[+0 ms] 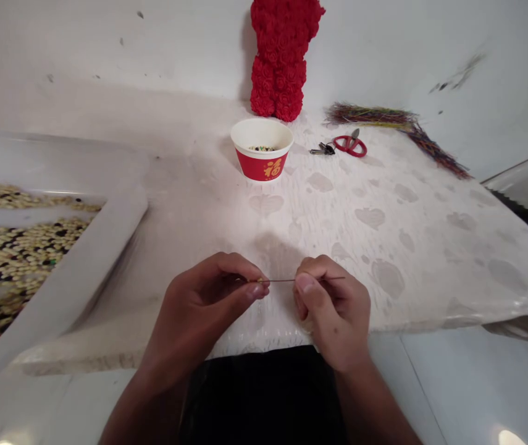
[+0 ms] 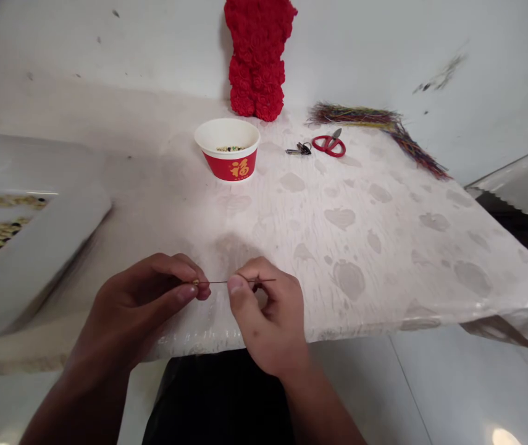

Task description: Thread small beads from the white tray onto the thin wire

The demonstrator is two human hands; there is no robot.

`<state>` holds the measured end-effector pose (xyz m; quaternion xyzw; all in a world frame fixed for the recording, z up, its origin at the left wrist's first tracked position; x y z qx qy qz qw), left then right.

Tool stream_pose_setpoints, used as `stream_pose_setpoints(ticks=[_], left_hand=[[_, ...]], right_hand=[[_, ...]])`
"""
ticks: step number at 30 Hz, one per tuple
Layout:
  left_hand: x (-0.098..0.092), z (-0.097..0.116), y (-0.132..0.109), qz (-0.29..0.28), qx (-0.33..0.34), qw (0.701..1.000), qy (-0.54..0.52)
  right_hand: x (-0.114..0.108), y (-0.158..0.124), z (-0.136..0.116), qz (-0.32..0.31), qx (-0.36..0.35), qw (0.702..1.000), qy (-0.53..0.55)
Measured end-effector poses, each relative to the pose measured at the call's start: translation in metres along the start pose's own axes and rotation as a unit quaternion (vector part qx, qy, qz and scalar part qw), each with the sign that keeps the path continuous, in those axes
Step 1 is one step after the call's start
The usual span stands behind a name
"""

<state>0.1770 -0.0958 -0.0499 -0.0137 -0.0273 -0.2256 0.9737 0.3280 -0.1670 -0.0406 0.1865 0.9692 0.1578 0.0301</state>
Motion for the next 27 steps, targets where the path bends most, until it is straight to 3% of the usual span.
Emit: stream_pose_setpoints(ticks=[19, 27], left_hand=[[-0.0022, -0.0004, 0.0005, -0.001, 0.018, 0.999, 0.031], [-0.0025, 0.0001, -0.0005, 0.015, 0.014, 0.998, 0.059]], right_hand=[[-0.0013, 0.0018, -0.0014, 0.015, -0.008, 1.000, -0.012], [0.0035, 0.0048, 0.0033, -0.018, 0.049, 0.998, -0.027]])
Point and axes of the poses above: each hand's wrist, its own y-axis towards the middle knuckle, its own x-axis out of the palm, z = x × y, the point moved 7 cm from there along y, towards the middle knuckle, and after that the axes turned 2 degrees about y, right-handed, at the moved point
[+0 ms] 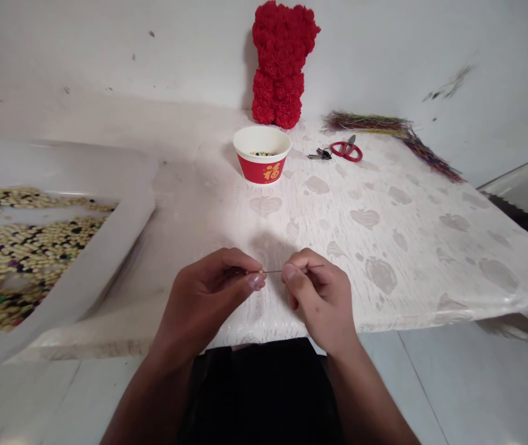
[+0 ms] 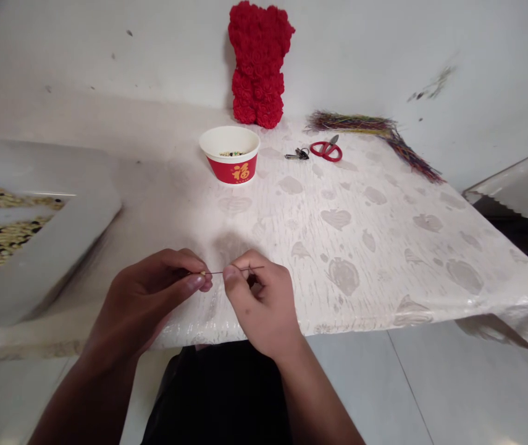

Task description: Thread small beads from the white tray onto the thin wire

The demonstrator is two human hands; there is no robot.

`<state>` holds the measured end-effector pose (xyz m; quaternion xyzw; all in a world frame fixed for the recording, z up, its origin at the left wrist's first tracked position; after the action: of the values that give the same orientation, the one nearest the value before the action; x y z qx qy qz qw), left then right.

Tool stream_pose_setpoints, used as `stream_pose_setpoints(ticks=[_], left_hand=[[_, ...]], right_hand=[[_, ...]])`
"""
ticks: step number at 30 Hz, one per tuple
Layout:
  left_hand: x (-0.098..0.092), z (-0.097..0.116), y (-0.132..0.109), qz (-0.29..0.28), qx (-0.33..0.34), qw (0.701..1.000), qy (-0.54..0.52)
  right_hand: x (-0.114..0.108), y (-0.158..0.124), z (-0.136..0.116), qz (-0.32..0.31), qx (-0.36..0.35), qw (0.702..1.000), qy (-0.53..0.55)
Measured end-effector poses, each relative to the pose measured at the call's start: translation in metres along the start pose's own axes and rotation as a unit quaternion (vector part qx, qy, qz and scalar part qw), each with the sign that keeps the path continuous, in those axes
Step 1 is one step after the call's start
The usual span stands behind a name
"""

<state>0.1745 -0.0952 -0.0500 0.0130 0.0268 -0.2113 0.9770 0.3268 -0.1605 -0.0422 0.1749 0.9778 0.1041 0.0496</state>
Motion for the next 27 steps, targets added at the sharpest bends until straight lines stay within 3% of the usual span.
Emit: stream_pose_setpoints(ticks=[7, 13, 20, 27], left_hand=[[0.005, 0.003, 0.001, -0.025, 0.032, 0.999, 0.023], [0.003, 0.001, 0.001, -0.014, 0.031, 0.998, 0.047], [0.007, 0.005, -0.001, -0.014, 0.055, 0.996, 0.072], [0.009, 0.008, -0.001, -0.011, 0.071, 0.995, 0.072]], right_hand=[[0.013, 0.006, 0.002, -0.086, 0.031, 0.996, 0.019], [0.012, 0.007, 0.008, -0.082, 0.042, 0.994, 0.053], [0.015, 0.008, 0.004, -0.106, 0.019, 0.994, -0.026], [0.013, 0.008, 0.009, -0.095, 0.054, 0.994, -0.013]])
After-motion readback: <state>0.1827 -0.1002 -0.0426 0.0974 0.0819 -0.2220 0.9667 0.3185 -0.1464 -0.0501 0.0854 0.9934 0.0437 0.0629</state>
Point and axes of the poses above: each hand's wrist, its own y-axis towards the middle knuckle, its own x-axis out of the palm, z = x × y, the point moved 7 cm from there along y, towards the middle knuckle, and after that the axes turned 2 degrees about y, right-handed, at the moved point
